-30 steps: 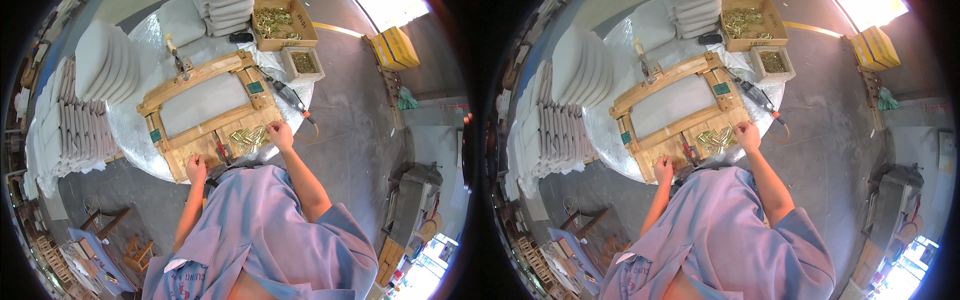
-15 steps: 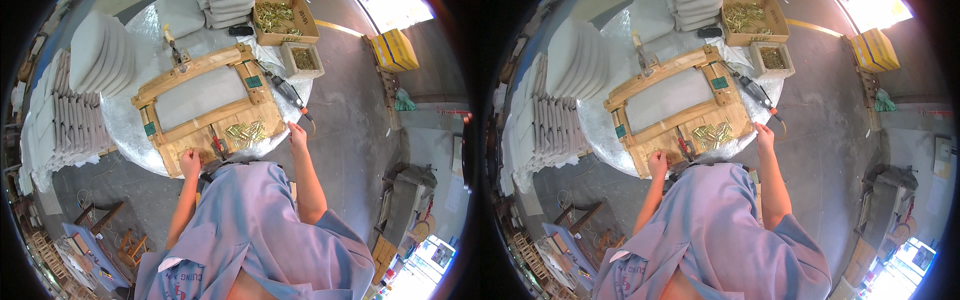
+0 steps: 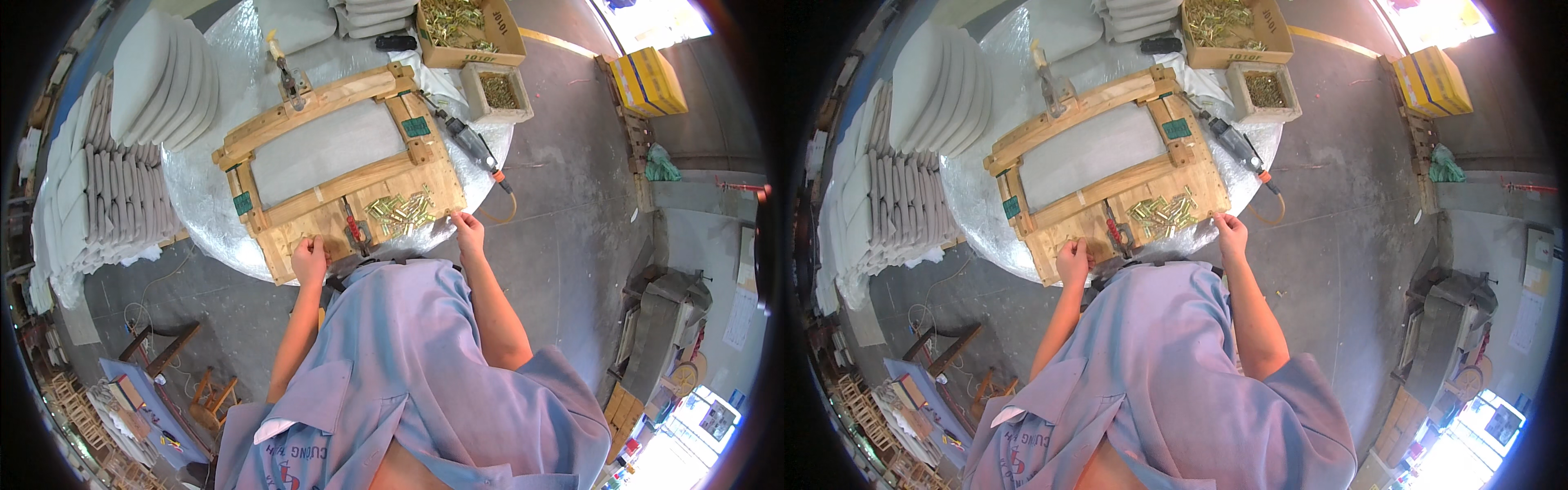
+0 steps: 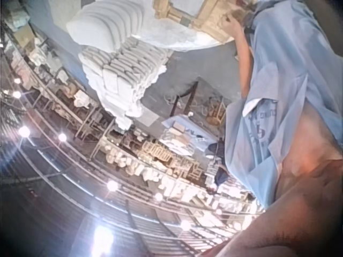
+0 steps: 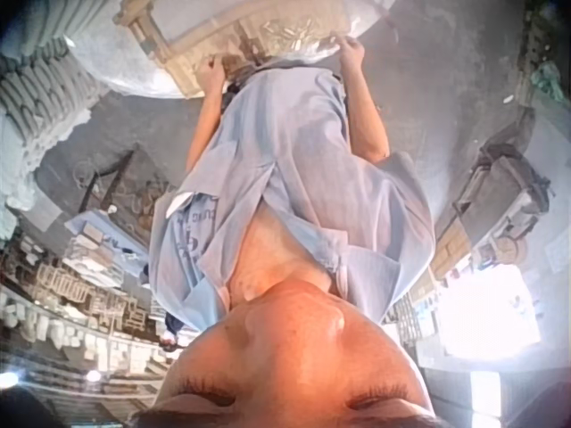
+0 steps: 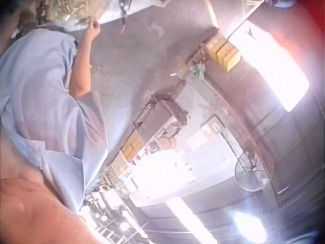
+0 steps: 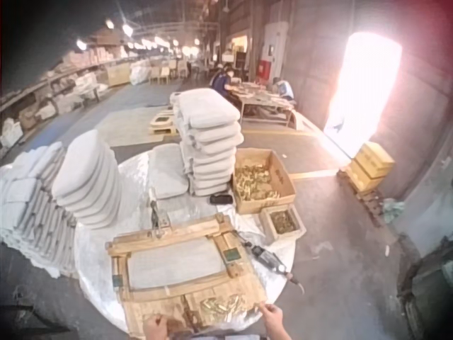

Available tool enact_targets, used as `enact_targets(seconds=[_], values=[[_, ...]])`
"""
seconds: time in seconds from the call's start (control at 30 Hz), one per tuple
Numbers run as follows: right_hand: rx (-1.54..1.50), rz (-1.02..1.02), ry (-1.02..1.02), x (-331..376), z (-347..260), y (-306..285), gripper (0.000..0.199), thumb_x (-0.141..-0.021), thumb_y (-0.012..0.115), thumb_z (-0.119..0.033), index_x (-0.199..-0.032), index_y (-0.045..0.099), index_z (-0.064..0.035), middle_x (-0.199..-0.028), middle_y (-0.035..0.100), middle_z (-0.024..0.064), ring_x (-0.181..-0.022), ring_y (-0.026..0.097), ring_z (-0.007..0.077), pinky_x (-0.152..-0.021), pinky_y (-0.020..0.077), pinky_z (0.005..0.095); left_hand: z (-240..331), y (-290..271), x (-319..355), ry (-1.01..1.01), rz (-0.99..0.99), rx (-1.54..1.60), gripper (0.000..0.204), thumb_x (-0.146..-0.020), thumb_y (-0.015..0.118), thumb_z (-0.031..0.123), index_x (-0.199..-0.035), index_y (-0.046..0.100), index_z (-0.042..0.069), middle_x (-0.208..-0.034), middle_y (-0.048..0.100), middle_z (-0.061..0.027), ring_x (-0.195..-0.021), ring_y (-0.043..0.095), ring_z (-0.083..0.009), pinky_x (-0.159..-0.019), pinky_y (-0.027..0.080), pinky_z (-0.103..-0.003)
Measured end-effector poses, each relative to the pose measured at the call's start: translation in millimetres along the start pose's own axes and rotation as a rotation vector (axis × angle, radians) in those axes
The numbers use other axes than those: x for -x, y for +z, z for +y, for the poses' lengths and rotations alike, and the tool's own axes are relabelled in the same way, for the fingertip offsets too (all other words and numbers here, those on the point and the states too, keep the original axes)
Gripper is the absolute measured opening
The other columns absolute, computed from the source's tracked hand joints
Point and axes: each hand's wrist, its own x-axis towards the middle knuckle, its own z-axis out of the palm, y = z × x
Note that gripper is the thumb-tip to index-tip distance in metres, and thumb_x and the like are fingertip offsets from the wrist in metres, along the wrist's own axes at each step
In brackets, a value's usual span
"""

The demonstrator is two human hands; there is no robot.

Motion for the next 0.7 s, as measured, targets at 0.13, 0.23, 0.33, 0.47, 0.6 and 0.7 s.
enact_targets(seconds=[0.13,0.23,0.33,0.47,0.6,0.7], values=[[-0.032,0.024,0.003,-3,11,7,0.029,-0.100,0.082,-0.026,-0.108,0.077,0.0014,-0.096,0.073,0.0005,-0.085,0.061,0.0079,-0.079,0.0474,0.0254,3,1,2,-0.003,0.016,-0.006,0.038,-0.107,0.069,0.026,-0.079,0.062,0.002,-0.062,0.070,-0.0090,-0.050,0.068,-0.0168,-0.048,0.053,-0.032],[-0.036,0.043,-0.061,-5,21,8,0.031,-0.098,0.084,-0.028,-0.105,0.074,-0.0002,-0.092,0.071,0.0002,-0.082,0.060,0.0081,-0.075,0.0483,0.0259,2,1,1,0.011,0.016,-0.019,0.037,-0.108,0.068,0.027,-0.080,0.062,0.003,-0.063,0.070,-0.0090,-0.050,0.069,-0.0171,-0.047,0.052,-0.032],[0.108,0.138,-0.067,-15,30,11,0.035,-0.095,0.088,-0.032,-0.102,0.069,-0.0036,-0.087,0.067,-0.0010,-0.078,0.059,0.0081,-0.071,0.0488,0.0265,3,1,1,0.011,0.008,-0.008,0.037,-0.108,0.068,0.028,-0.081,0.062,0.003,-0.063,0.070,-0.0090,-0.050,0.069,-0.0172,-0.047,0.052,-0.031],[0.159,0.119,0.005,-18,27,8,0.038,-0.094,0.088,-0.037,-0.104,0.065,-0.0080,-0.086,0.063,-0.0020,-0.075,0.057,0.0090,-0.066,0.0474,0.0273,6,2,2,-0.021,0.010,0.030,0.037,-0.108,0.067,0.027,-0.081,0.062,0.003,-0.063,0.069,-0.0093,-0.050,0.068,-0.0170,-0.047,0.052,-0.031],[-0.107,0.001,0.212,-7,10,-6,0.031,-0.100,0.080,-0.041,-0.109,0.065,-0.0147,-0.094,0.064,-0.0040,-0.083,0.060,0.0108,-0.070,0.0461,0.0297,6,-2,1,-0.054,0.013,0.050,0.039,-0.108,0.068,0.028,-0.079,0.061,0.002,-0.062,0.070,-0.0090,-0.050,0.068,-0.0161,-0.048,0.052,-0.032],[-0.188,-0.033,0.300,-2,16,-19,0.025,-0.103,0.075,-0.040,-0.113,0.067,-0.0195,-0.099,0.063,-0.0057,-0.091,0.061,0.0119,-0.074,0.0465,0.0334,4,-1,1,-0.044,0.005,0.053,0.040,-0.108,0.068,0.028,-0.079,0.061,0.002,-0.062,0.069,-0.0091,-0.049,0.067,-0.0163,-0.047,0.052,-0.032]])
